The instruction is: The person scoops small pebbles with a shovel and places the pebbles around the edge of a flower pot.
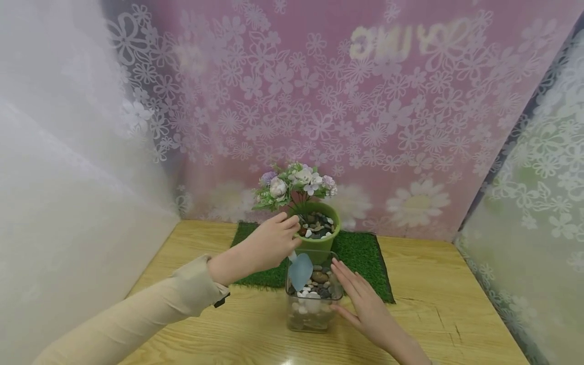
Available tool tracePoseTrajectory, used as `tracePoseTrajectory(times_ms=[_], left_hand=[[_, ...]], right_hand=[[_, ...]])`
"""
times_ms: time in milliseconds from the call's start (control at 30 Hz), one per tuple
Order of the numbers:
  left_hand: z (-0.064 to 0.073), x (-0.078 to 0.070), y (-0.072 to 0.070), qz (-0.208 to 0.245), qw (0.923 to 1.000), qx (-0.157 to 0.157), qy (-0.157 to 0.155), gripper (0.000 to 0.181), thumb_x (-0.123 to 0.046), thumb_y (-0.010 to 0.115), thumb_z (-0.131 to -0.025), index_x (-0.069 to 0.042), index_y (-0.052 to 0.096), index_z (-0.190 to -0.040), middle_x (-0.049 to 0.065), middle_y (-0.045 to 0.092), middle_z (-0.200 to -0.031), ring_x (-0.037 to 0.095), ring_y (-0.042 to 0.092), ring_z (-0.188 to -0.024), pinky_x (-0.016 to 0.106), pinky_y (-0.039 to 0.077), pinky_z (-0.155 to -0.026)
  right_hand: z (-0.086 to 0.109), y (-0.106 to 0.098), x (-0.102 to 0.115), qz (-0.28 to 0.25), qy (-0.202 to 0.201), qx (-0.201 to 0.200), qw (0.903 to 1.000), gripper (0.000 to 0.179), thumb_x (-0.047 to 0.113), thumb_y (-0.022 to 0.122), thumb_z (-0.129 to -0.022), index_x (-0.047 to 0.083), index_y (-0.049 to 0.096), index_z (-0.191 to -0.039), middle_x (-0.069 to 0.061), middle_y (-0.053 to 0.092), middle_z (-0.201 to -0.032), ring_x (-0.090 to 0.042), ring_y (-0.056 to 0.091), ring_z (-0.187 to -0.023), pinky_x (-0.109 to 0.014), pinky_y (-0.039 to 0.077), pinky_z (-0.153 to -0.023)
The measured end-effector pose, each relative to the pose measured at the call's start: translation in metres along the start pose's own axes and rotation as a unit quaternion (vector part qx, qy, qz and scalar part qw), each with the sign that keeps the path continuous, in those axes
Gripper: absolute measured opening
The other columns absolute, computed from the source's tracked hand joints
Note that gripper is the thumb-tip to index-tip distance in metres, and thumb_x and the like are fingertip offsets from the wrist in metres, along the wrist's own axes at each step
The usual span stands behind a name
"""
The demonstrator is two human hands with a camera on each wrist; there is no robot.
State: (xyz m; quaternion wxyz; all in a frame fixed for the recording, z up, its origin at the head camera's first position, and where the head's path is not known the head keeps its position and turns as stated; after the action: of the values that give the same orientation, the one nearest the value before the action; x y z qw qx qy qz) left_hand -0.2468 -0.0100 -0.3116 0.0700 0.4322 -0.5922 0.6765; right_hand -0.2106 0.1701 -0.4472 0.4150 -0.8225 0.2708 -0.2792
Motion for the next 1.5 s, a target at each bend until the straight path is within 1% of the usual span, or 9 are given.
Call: tracePoseTrajectory(times_ms=[300,467,600,767,967,1200,1333,1433,1500], left_hand=[[-0.008,-0.018,-0.009,-0.099,0.9921,-0.052,0.056,0.016,-0.03,0.065,-0.1,-0.03,0.072,-0.114,-0.004,0.062,-0.125,0.015,0.051,-0.111,0.031,0.039,-0.093],[-0.012,-0.015,0.003,-0.068,0.9939,-0.037,0.078,0.024,-0.033,0.062,-0.102,-0.028,0.07,-0.124,-0.004,0.061,-0.131,0.016,0.05,-0.118,0.033,0.04,-0.097],[-0.015,0.006,0.026,0.054,0.9972,-0.002,0.053,0.025,-0.037,0.062,-0.102,-0.025,0.071,-0.122,-0.002,0.063,-0.127,0.021,0.05,-0.116,0.038,0.04,-0.098],[-0.008,0.013,0.042,0.167,0.9856,0.002,0.025,0.025,-0.04,0.062,-0.1,-0.023,0.072,-0.116,-0.001,0.064,-0.113,0.021,0.045,-0.098,0.037,0.037,-0.085],[0.002,0.013,0.057,0.235,0.9711,-0.011,-0.04,0.021,-0.037,0.065,-0.099,-0.022,0.074,-0.11,-0.003,0.063,-0.1,0.018,0.034,-0.087,0.034,0.025,-0.077],[-0.004,0.006,0.056,0.246,0.9658,-0.039,-0.074,0.023,-0.039,0.064,-0.099,-0.02,0.075,-0.107,0.001,0.067,-0.101,0.02,0.042,-0.088,0.033,0.028,-0.073],[-0.005,0.007,0.06,0.273,0.956,-0.007,-0.107,0.019,-0.037,0.068,-0.097,-0.023,0.076,-0.105,-0.001,0.067,-0.1,0.019,0.038,-0.085,0.032,0.025,-0.073],[0.0,0.007,0.067,0.308,0.9416,0.017,-0.135,0.017,-0.035,0.069,-0.097,-0.022,0.077,-0.105,-0.001,0.066,-0.096,0.018,0.033,-0.083,0.033,0.022,-0.073],[0.004,0.007,0.069,0.32,0.9361,0.015,-0.145,0.016,-0.033,0.069,-0.097,-0.021,0.077,-0.103,0.0,0.064,-0.093,0.018,0.032,-0.081,0.033,0.021,-0.073]], right_hand=[[0.0,0.001,0.001,-0.01,0.0,0.0,1.0,0.088,0.036,0.074,-0.092,0.013,0.025,-0.162,-0.009,0.027,-0.166,-0.023,0.035,-0.148,-0.063,0.041,-0.104],[0.0,-0.001,0.002,-0.014,0.002,-0.003,0.9999,0.088,0.034,0.075,-0.092,0.013,0.025,-0.162,-0.011,0.028,-0.165,-0.023,0.034,-0.149,-0.063,0.04,-0.104],[-0.001,-0.003,0.002,-0.014,0.006,-0.006,0.9999,0.088,0.033,0.076,-0.092,0.013,0.026,-0.162,-0.01,0.028,-0.166,-0.023,0.033,-0.149,-0.062,0.039,-0.105],[-0.001,-0.001,0.002,-0.005,0.006,-0.002,1.0,0.088,0.035,0.074,-0.093,0.013,0.026,-0.162,-0.009,0.028,-0.166,-0.022,0.032,-0.149,-0.062,0.04,-0.105],[-0.001,-0.004,0.002,-0.01,0.007,-0.006,0.9999,0.087,0.034,0.075,-0.092,0.012,0.026,-0.162,-0.01,0.028,-0.165,-0.022,0.032,-0.15,-0.06,0.039,-0.107],[0.0,-0.001,0.0,-0.01,0.005,-0.008,0.9999,0.089,0.035,0.076,-0.092,0.012,0.026,-0.162,-0.01,0.028,-0.165,-0.022,0.033,-0.149,-0.056,0.039,-0.108],[0.0,0.0,0.0,-0.013,0.008,-0.007,0.9999,0.089,0.035,0.076,-0.092,0.013,0.025,-0.162,-0.009,0.027,-0.166,-0.022,0.033,-0.149,-0.059,0.04,-0.106],[0.0,0.001,0.0,-0.012,0.01,-0.004,0.9999,0.088,0.036,0.075,-0.093,0.014,0.025,-0.162,-0.008,0.027,-0.166,-0.021,0.032,-0.15,-0.057,0.04,-0.107],[0.0,0.001,0.0,-0.011,0.01,-0.006,0.9999,0.088,0.036,0.075,-0.092,0.014,0.025,-0.162,-0.007,0.027,-0.166,-0.021,0.032,-0.15,-0.056,0.04,-0.108]])
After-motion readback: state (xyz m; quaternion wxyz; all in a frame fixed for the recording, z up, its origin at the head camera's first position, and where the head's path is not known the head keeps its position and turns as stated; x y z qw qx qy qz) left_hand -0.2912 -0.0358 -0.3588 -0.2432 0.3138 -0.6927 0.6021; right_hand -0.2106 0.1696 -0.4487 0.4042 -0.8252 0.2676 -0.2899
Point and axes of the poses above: each hand's wrist, its own z-axis away from the middle knuckle, its own y-axis out of the palm, x = y × z, the point moved 7 cm from there along -z, towards the middle knuckle
